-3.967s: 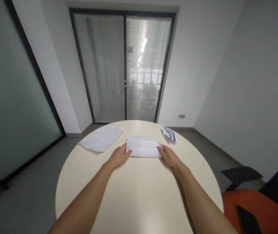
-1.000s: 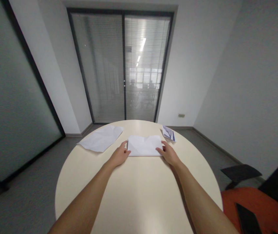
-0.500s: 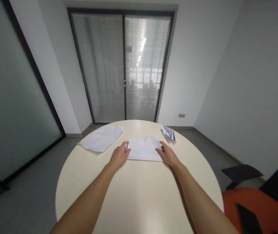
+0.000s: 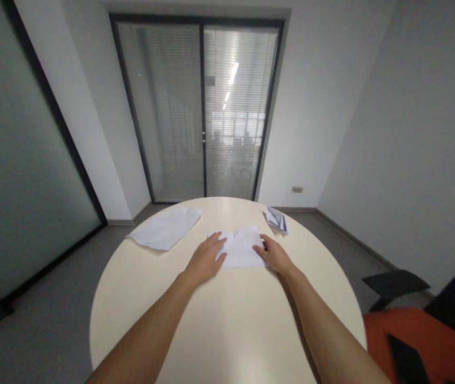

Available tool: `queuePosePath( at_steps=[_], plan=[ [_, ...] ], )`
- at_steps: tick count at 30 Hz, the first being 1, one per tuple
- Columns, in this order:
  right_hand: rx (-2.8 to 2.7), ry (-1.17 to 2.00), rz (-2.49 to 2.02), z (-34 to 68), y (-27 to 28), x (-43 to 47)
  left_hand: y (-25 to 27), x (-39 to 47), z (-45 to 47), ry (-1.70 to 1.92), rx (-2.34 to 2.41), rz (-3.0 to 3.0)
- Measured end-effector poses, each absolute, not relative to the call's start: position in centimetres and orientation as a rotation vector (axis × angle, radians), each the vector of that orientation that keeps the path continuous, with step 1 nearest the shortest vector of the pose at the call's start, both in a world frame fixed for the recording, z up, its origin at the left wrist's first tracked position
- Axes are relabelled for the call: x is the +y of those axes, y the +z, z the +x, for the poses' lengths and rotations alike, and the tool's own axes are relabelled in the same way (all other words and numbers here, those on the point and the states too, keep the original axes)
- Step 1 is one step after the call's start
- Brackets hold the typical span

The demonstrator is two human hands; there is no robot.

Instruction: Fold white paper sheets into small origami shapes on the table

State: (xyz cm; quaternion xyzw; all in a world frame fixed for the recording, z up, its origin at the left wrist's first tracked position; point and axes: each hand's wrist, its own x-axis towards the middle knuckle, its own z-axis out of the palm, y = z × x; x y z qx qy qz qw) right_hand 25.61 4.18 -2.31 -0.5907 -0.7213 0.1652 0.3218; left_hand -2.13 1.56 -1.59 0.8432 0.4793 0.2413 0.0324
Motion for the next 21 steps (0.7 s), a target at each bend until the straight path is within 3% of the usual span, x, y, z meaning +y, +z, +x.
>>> queuePosePath(
  at_steps=[6,12,16,21],
  plan=[
    [-1.934,0.485,-1.498,24.9,-2.1,3.7,-2.6,1.1,-1.3,0.452,1.336,2.595],
    [-2.025,0.05,-1.278,22.6,-1.7,3.3,-2.5,0.8,-1.3,0.447,1.314,2.62],
    [-2.264,0.229,-1.097,19.9,-2.1,2.1,-2.0,0.5,-0.9,0.562,1.167,2.673],
    [-2.383,0.404,-1.39,19.6,-2.8,1.7,-2.2,0.6,-0.8,0.458,1.179,2.616]
  ],
)
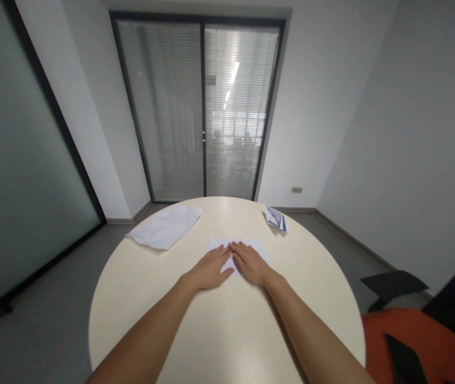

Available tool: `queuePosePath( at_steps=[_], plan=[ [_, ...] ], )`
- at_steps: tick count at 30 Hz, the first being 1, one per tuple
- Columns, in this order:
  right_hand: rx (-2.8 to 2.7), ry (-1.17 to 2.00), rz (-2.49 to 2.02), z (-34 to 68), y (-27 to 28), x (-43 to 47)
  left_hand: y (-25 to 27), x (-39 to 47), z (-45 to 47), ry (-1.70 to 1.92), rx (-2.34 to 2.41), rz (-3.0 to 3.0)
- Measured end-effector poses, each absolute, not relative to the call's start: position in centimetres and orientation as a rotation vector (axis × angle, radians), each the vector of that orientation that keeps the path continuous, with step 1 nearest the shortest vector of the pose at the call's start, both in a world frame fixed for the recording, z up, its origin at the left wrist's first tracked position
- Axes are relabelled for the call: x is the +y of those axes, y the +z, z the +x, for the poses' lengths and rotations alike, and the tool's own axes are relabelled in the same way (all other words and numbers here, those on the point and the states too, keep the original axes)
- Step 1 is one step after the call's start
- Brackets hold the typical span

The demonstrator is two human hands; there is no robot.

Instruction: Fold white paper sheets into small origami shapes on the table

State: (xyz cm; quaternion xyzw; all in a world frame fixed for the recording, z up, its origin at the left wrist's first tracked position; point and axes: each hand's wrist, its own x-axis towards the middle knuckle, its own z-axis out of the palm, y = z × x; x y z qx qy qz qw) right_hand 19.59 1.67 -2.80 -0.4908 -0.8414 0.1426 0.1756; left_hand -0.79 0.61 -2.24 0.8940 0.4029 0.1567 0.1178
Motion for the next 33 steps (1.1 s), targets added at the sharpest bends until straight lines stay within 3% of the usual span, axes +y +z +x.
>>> queuePosePath(
  at_steps=[8,13,19,33],
  plan=[
    [-2.253,0.242,-1.84,21.4,-2.1,2.6,-2.5,0.7,-0.9,0.279,1.412,2.562],
    [-2.28,0.161,-1.718,21.1,-1.3,2.1,-2.0,0.5,-0.8,0.272,1.462,2.552],
    [-2.51,0.45,-1.337,20.0,-1.1,0.7,-1.8,0.2,-0.7,0.311,1.509,2.54],
    [-2.215,0.222,-1.849,21.9,-2.2,2.7,-2.5,0.7,-1.2,0.294,1.597,2.486]
  ],
)
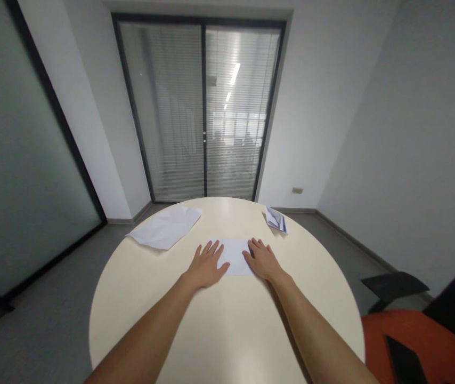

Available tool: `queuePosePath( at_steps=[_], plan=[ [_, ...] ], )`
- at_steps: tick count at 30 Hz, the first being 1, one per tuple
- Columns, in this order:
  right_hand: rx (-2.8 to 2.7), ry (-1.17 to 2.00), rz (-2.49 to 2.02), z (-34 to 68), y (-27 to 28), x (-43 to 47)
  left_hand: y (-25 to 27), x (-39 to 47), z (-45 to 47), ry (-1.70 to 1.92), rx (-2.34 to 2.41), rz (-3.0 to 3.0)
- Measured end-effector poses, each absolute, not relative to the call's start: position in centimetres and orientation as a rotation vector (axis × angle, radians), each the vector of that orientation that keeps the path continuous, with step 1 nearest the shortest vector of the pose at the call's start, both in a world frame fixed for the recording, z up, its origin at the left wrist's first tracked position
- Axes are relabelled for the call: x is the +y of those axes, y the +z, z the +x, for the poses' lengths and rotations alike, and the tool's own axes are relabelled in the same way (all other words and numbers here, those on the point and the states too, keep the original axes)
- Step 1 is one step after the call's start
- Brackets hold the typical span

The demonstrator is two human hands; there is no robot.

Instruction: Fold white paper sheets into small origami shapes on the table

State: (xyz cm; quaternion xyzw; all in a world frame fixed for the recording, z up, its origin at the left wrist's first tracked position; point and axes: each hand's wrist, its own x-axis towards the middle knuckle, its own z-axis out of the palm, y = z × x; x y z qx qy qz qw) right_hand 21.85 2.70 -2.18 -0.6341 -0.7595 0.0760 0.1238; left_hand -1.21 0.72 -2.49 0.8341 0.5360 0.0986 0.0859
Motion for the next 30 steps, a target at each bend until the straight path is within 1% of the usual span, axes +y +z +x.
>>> queuePosePath(
  at_steps=[4,9,12,17,20,24,30],
  plan=[
    [-2.261,0.212,-1.685,20.9,-1.7,2.1,-2.6,0.8,-1.3,0.288,1.612,2.491],
    [-2.453,0.444,-1.349,19.2,-1.6,1.3,-2.7,0.7,-1.1,0.318,1.605,2.501],
    [-2.467,0.471,-1.404,19.3,-1.9,1.3,-2.5,0.6,-1.0,0.317,1.621,2.489],
    [-2.308,0.317,-1.743,21.2,-2.0,2.3,-2.2,0.7,-1.1,0.273,1.641,2.469],
    [-2.282,0.229,-1.814,22.1,-1.9,2.8,-2.1,0.8,-1.3,0.262,1.669,2.464],
    [-2.291,0.239,-1.733,22.2,-1.7,2.6,-2.3,1.1,-1.5,0.289,1.765,2.463],
    [-2.438,0.458,-1.456,21.2,-1.0,1.4,-2.4,1.5,-1.6,0.357,1.909,2.453]
  ],
)
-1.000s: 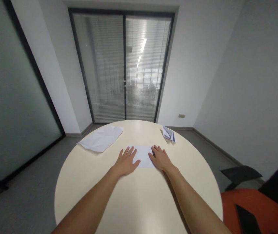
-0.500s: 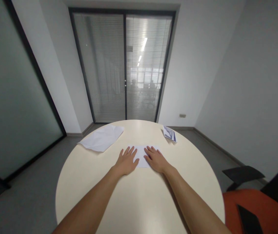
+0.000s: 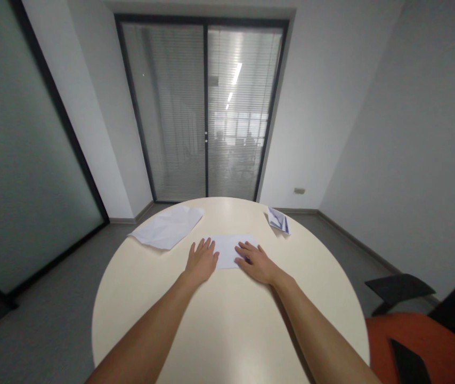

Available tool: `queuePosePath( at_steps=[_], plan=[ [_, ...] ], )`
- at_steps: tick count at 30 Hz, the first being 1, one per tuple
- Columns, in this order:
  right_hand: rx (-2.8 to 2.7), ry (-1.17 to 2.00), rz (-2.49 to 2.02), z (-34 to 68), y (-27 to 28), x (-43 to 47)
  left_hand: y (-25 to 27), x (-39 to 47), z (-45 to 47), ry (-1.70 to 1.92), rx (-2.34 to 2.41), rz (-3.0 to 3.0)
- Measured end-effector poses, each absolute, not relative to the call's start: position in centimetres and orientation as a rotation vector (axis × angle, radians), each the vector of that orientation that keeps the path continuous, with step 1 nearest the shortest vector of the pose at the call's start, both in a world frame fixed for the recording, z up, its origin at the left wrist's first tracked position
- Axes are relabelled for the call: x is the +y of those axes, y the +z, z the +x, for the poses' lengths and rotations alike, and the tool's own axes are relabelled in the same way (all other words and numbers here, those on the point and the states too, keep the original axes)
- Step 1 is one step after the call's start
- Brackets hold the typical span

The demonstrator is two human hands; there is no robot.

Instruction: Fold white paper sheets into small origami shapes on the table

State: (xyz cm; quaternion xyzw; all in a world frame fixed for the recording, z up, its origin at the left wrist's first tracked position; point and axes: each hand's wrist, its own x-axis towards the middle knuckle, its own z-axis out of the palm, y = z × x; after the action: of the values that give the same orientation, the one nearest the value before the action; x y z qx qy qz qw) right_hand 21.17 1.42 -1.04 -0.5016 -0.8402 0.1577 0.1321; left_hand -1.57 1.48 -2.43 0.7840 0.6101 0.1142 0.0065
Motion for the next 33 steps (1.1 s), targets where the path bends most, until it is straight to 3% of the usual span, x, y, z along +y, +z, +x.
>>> queuePosePath(
  at_steps=[4,12,26,33],
  plan=[
    [-2.483,0.481,-1.455,20.7,-0.9,1.1,-2.4,1.7,-1.6,0.398,1.875,2.477],
    [-2.475,0.502,-1.547,21.3,-0.3,1.2,-2.3,1.4,-1.8,0.425,1.36,2.577],
    [-2.463,0.564,-1.352,23.1,-0.7,2.2,-1.8,1.8,-2.6,0.57,1.299,2.549],
    [-2.158,0.661,-1.235,24.5,-1.4,3.2,-1.9,2.0,-3.2,0.638,1.31,2.472]
  ],
)
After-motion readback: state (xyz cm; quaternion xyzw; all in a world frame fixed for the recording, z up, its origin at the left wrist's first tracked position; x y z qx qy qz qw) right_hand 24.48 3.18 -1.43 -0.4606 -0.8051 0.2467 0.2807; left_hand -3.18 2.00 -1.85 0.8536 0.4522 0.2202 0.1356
